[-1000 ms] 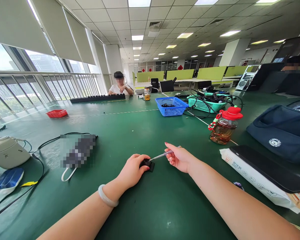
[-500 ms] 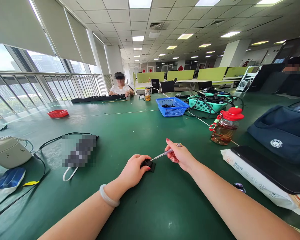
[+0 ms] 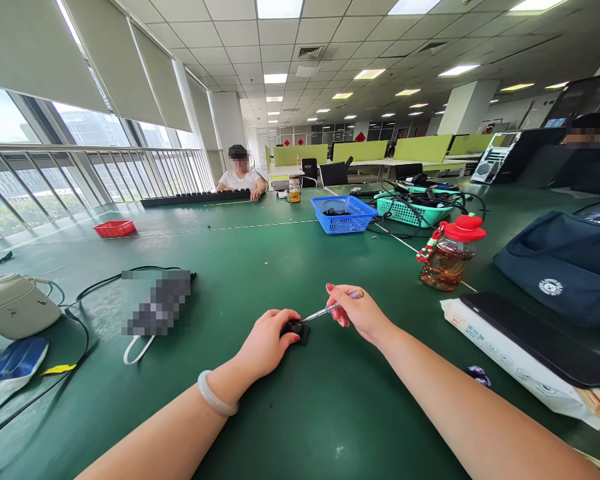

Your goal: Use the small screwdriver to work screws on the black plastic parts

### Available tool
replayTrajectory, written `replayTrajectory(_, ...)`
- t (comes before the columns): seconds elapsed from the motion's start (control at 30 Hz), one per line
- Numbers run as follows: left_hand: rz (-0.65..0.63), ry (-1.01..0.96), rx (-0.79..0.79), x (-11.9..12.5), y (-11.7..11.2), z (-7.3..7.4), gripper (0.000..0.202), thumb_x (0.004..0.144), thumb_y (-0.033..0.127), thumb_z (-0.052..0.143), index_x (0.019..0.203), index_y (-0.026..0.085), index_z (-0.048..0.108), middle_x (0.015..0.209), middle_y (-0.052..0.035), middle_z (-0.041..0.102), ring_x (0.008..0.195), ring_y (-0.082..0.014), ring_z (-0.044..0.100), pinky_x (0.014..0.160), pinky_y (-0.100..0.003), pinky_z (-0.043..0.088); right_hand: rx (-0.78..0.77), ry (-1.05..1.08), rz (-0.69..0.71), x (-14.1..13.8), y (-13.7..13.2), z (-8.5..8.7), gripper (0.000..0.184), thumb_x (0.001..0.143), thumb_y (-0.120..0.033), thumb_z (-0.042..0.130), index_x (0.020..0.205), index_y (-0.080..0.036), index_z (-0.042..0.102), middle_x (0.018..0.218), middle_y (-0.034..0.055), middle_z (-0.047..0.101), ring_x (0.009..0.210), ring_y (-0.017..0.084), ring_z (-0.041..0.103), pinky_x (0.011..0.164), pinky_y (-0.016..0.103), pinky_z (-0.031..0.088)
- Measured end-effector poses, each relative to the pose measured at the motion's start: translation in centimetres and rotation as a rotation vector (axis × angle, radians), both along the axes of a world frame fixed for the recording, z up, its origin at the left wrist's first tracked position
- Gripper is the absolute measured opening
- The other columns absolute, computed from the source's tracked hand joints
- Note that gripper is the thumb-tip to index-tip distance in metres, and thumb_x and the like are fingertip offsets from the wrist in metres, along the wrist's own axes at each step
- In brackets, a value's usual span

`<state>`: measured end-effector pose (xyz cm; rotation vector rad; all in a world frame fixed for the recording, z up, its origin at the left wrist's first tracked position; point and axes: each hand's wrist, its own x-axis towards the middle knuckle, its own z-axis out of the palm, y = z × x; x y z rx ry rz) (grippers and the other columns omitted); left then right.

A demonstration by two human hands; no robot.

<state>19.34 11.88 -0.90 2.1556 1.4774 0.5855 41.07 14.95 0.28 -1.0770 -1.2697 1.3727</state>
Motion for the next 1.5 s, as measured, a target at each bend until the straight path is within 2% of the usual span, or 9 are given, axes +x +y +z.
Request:
replayTrajectory(0.2, -0.004, 0.001, -0.003, 0.0, 0.0, 0.1, 0.033, 0.086, 0.019, 0.058, 0.117, 0.026, 0.062, 0.118, -0.0057, 0.065, 0.117, -0.0246, 0.056, 0.107, -0.043, 0.044, -0.273, 0.171, -0.139, -0.5, 0.2, -0.3, 0.047, 0.080, -0.057, 0.069, 0.060, -0.017, 0.053, 0.039, -0.0027, 0.049, 0.032, 0.006, 0.039, 0.033, 0.019, 0.027)
replayTrajectory(0.37, -0.008, 0.000, 0.003, 0.0, 0.0, 0.2, 0.032, 0.086, 0.020, 0.058, 0.117, 0.028, 0.063, 0.117, -0.0053, 0.066, 0.116, -0.0250, 0.056, 0.105, -0.043, 0.045, -0.379, 0.195, -0.172, -0.4, 0.2, -0.1, 0.045, 0.087, -0.053, 0.063, 0.062, -0.017, 0.054, 0.040, -0.0016, 0.050, 0.032, 0.006, 0.037, 0.032, 0.019, 0.028)
replayTrajectory(0.47, -0.005, 0.005, 0.004, 0.1, -0.1, 0.3, 0.030, 0.086, 0.021, 0.058, 0.115, 0.027, 0.064, 0.117, -0.0054, 0.066, 0.116, -0.0251, 0.056, 0.105, -0.043, 0.045, -0.392, 0.213, -0.167, -0.4, 0.1, 0.0, 0.040, 0.086, -0.047, 0.068, 0.064, -0.016, 0.056, 0.043, -0.0026, 0.050, 0.035, 0.004, 0.039, 0.034, 0.017, 0.030)
replayTrajectory(0.57, 0.014, 0.005, 0.005, 0.1, -0.1, 0.4, 0.029, 0.086, 0.022, 0.058, 0.115, 0.027, 0.064, 0.117, -0.0056, 0.066, 0.115, -0.0255, 0.057, 0.104, -0.043, 0.046, -0.308, 0.244, -0.120, -0.6, -0.1, 0.1, 0.032, 0.083, -0.041, 0.073, 0.070, -0.015, 0.061, 0.049, -0.0028, 0.054, 0.039, 0.004, 0.044, 0.038, 0.016, 0.035)
replayTrajectory(0.7, 0.021, 0.002, 0.018, 0.0, -0.1, 0.3, 0.030, 0.087, 0.026, 0.059, 0.116, 0.026, 0.063, 0.115, -0.0062, 0.067, 0.115, -0.0263, 0.056, 0.103, -0.044, 0.047, -0.165, 0.181, -0.106, -0.8, -0.5, 0.4, 0.039, 0.083, -0.053, 0.068, 0.078, -0.014, 0.068, 0.058, 0.0011, 0.062, 0.045, 0.008, 0.054, 0.042, 0.019, 0.042)
replayTrajectory(0.93, 0.019, -0.005, 0.019, 0.0, -0.1, 0.1, 0.030, 0.087, 0.026, 0.058, 0.117, 0.027, 0.063, 0.115, -0.0058, 0.067, 0.116, -0.0259, 0.056, 0.103, -0.044, 0.046, 0.047, 0.062, -0.166, -0.7, -0.4, 0.1, 0.050, 0.075, -0.067, 0.066, 0.077, -0.017, 0.064, 0.057, -0.0012, 0.059, 0.043, 0.008, 0.050, 0.041, 0.021, 0.037)
replayTrajectory(1.13, 0.021, -0.011, 0.025, -0.1, -0.1, 0.0, 0.032, 0.088, 0.025, 0.059, 0.120, 0.027, 0.062, 0.116, -0.0065, 0.066, 0.117, -0.0258, 0.056, 0.105, -0.044, 0.046, 0.287, 0.023, -0.187, -1.1, -2.1, 0.8, 0.036, 0.084, -0.058, 0.061, 0.078, -0.023, 0.055, 0.056, -0.0039, 0.054, 0.045, 0.009, 0.046, 0.046, 0.023, 0.039)
replayTrajectory(1.37, 0.025, -0.024, 0.046, 0.1, -0.2, -0.1, 0.034, 0.087, 0.019, 0.060, 0.120, 0.026, 0.061, 0.117, -0.0064, 0.066, 0.118, -0.0244, 0.056, 0.107, -0.042, 0.045, 0.506, -0.285, 0.033, -1.5, -4.0, 1.0, 0.024, 0.090, -0.043, 0.055, 0.078, -0.023, 0.058, 0.065, 0.0005, 0.058, 0.055, 0.013, 0.050, 0.054, 0.025, 0.041)
replayTrajectory(1.5, 0.034, -0.023, 0.044, 0.2, -0.2, 0.0, 0.031, 0.088, 0.021, 0.059, 0.118, 0.026, 0.063, 0.116, -0.0069, 0.066, 0.118, -0.0246, 0.056, 0.107, -0.043, 0.045, 0.583, -0.393, 0.047, -1.4, -4.0, 1.1, 0.018, 0.089, -0.036, 0.053, 0.078, -0.023, 0.057, 0.068, 0.0006, 0.059, 0.059, 0.014, 0.052, 0.057, 0.025, 0.039)
